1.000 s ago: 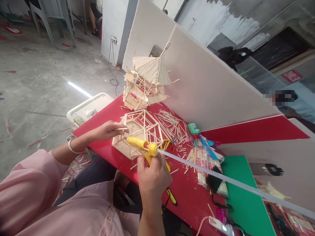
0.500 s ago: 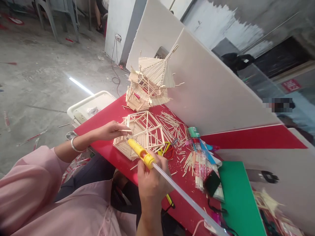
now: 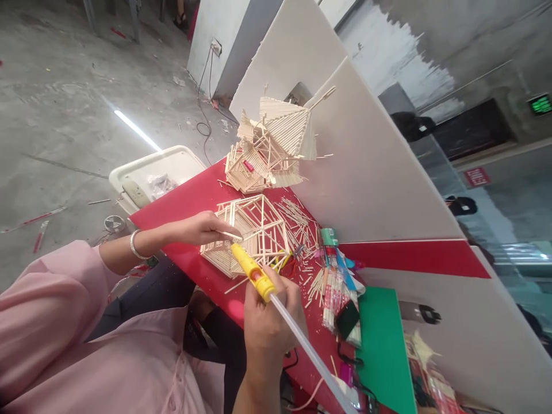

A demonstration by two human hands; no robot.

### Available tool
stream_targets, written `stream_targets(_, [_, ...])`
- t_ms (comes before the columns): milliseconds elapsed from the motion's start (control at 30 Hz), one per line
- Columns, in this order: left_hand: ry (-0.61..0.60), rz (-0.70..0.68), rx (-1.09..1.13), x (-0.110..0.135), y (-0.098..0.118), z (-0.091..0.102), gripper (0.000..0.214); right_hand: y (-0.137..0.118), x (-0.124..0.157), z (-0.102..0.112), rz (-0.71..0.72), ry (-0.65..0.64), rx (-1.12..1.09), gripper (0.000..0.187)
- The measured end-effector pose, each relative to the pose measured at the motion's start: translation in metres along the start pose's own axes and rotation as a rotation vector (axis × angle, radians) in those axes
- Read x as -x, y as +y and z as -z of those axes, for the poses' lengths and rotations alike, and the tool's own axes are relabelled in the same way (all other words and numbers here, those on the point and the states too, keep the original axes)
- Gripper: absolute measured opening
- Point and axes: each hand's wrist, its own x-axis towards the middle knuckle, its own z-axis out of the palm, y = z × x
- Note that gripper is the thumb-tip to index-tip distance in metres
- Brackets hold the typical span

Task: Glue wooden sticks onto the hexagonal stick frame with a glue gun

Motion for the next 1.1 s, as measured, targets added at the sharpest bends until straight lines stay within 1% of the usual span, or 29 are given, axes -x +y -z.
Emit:
stream_targets(167, [0.011,0.044,0.037,-0.001,0.001,-0.002,0.04,0.002,-0.003,0.002,-0.003,0.041,0.051,0.02])
stream_targets(233, [0.005,0.041,0.044,-0.001,0.001,-0.002,0.04,0.005,-0.001,0.002,-0.002,0.03,0.063,0.022])
stream_targets(433, [0.003,0.028,0.054,-0.001,0.001,-0.001,0.038,0.016,0.01,-0.003,-0.012,-0.006,0.09,0.017])
stream_targets(567, [-0.015,0.054,0.043,-0.001,0.004,-0.001,0.038,0.021,0.011,-0.008,-0.083,-0.016,0.12,0.015])
stream_targets(733, [0.004,0.051,0.023,-0.001,0.002,-0.004,0.037,0.024,0.011,-0.012,-0.06,-0.06,0.117,0.015])
stream_targets(800, [0.012,0.039,0.023,-0.001,0.002,-0.004,0.036,0.025,0.012,-0.012,-0.089,-0.083,0.111,0.016])
stream_targets(867, [0.012,0.034,0.026,-0.002,0.003,-0.004,0.036,0.026,0.012,-0.012,-0.147,-0.122,0.075,0.017])
stream_targets(933, [0.015,0.033,0.029,-0.002,0.005,-0.004,0.035,0.029,0.008,-0.012,-0.219,-0.189,0.016,0.02])
stream_targets(1000, [0.022,0.032,0.035,-0.003,0.007,-0.003,0.033,0.034,0.0,-0.015,-0.283,-0.292,-0.047,0.024])
stream_targets(1100, [0.028,0.042,0.046,-0.004,0.01,-0.002,0.032,0.044,-0.019,-0.021,-0.336,-0.478,-0.127,0.027])
